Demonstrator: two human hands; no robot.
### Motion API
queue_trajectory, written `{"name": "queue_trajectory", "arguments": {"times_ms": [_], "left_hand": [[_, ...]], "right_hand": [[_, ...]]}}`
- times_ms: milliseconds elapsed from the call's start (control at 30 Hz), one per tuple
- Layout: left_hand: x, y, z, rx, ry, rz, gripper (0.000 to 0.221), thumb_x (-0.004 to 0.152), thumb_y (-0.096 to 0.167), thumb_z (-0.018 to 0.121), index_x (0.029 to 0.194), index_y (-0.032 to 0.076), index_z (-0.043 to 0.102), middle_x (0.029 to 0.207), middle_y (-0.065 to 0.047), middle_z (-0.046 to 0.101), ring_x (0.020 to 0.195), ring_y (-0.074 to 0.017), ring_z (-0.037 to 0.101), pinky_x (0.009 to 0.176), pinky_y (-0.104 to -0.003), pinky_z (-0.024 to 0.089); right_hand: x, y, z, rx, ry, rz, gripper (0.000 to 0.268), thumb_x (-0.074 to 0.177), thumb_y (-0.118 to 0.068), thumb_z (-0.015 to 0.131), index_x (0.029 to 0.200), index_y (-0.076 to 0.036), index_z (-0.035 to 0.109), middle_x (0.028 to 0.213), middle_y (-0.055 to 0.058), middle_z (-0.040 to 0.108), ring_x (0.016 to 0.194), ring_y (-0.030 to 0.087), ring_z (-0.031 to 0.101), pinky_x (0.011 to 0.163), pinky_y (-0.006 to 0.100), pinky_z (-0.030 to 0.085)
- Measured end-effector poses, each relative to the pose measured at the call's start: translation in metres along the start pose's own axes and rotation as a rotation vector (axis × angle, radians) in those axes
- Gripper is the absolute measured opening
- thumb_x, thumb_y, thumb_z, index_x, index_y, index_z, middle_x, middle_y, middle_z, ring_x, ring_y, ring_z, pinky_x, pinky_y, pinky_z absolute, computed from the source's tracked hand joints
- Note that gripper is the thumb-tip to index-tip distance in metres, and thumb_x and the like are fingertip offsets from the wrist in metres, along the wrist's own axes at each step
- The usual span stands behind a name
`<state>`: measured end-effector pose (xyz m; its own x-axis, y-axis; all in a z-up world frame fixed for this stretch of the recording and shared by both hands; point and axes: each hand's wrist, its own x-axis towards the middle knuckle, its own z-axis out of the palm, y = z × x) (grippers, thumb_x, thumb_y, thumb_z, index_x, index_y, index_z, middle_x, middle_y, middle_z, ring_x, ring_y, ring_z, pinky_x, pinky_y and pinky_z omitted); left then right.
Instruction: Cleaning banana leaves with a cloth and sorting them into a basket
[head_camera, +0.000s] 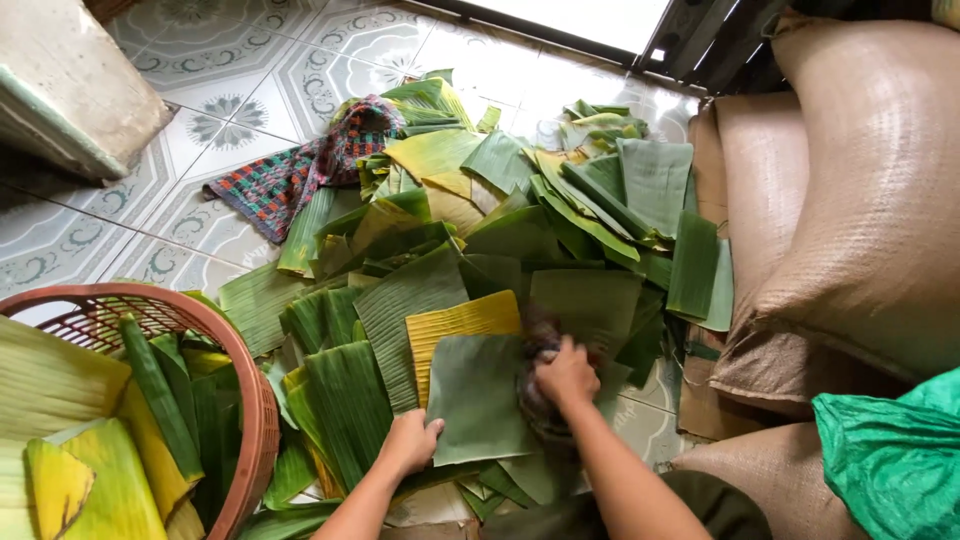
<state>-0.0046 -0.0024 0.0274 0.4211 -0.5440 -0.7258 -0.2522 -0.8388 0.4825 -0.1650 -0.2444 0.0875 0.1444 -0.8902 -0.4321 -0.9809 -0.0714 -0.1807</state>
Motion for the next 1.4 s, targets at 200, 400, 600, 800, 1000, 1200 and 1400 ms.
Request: {"name": "queue_trajectory", "arguments": {"times_ms": [200, 400, 600, 800, 1000, 1200, 1400], "left_hand": [[-0.003, -0.006, 0.0, 0.031, 0.048, 0.029, 0.041, 0.102, 0.046, 0.056, 0.084, 0.009, 0.054, 0.09, -0.012, 0.062, 0.08, -0.0281, 0.058, 0.07, -0.041, 0.043], [-0.1, 0.063, -0.07, -0.101, 0.261, 0.122, 0.043, 0.092, 0.001, 0.048, 0.133, 0.002, 0.062, 0.071, -0.014, 0.075, 0.048, -0.0172, 0.063, 0.039, -0.028, 0.054], [-0.135, 0.07, -0.1, 0.047, 0.718, 0.779, 0.028, 0.092, -0.006, 0.059, 0.117, 0.0, 0.069, 0.102, -0.015, 0.078, 0.077, -0.0235, 0.081, 0.068, -0.023, 0.076], [-0.153, 0.08, -0.14, 0.06, 1.116, 0.906, 0.027, 0.097, 0.015, 0.071, 0.118, -0.002, 0.07, 0.098, -0.018, 0.077, 0.077, -0.0263, 0.076, 0.061, -0.034, 0.064], [-0.181, 0.116, -0.11, 0.301, 1.089, 1.31, 0.016, 0.092, 0.01, 0.073, 0.108, 0.01, 0.075, 0.119, -0.014, 0.073, 0.117, -0.0371, 0.065, 0.104, -0.056, 0.053], [-0.059, 0.008, -0.017, 0.956, -0.097, 0.691, 0.064, 0.096, -0.01, 0.059, 0.152, 0.017, 0.048, 0.166, -0.031, 0.007, 0.152, -0.0542, 0.003, 0.113, -0.068, 0.028], [-0.003, -0.016, 0.047, 1.044, 0.28, 0.888, 0.05, 0.094, 0.003, 0.057, 0.139, -0.016, 0.048, 0.148, -0.037, 0.043, 0.14, -0.0559, 0.039, 0.108, -0.052, 0.044]], "right_hand": [[-0.099, 0.03, 0.018, -0.429, -0.235, -1.109, 0.06, 0.076, -0.034, 0.065, 0.135, -0.024, 0.057, 0.105, 0.011, 0.06, 0.079, 0.04, 0.068, 0.055, 0.055, 0.047], [-0.004, 0.083, -0.071, -0.196, -0.248, -0.094, 0.042, 0.085, -0.028, 0.063, 0.126, -0.022, 0.059, 0.128, 0.009, 0.066, 0.11, 0.034, 0.07, 0.088, 0.049, 0.056], [0.045, 0.144, -0.029, -0.272, -0.385, -0.204, 0.091, 0.088, -0.056, 0.075, 0.155, -0.016, 0.028, 0.152, 0.018, 0.039, 0.129, 0.041, 0.057, 0.098, 0.05, 0.054], [-0.002, 0.103, -0.06, -0.213, -0.408, -0.144, 0.082, 0.093, -0.049, 0.068, 0.156, -0.017, 0.028, 0.153, 0.018, 0.038, 0.129, 0.043, 0.054, 0.101, 0.051, 0.053], [0.016, 0.108, -0.044, -0.24, -0.384, -0.149, 0.09, 0.088, -0.054, 0.069, 0.158, -0.016, 0.027, 0.156, 0.02, 0.037, 0.131, 0.045, 0.055, 0.102, 0.051, 0.052], [0.026, 0.099, -0.06, 0.045, -0.059, -0.037, 0.069, 0.072, -0.023, 0.067, 0.138, -0.011, 0.053, 0.119, 0.024, 0.067, 0.114, 0.042, 0.064, 0.095, 0.046, 0.055], [-0.088, 0.0, -0.043, -0.026, 0.292, -0.78, 0.017, 0.078, -0.008, 0.065, 0.092, -0.017, 0.07, 0.077, 0.005, 0.069, 0.053, 0.026, 0.059, 0.048, 0.043, 0.046]]}}
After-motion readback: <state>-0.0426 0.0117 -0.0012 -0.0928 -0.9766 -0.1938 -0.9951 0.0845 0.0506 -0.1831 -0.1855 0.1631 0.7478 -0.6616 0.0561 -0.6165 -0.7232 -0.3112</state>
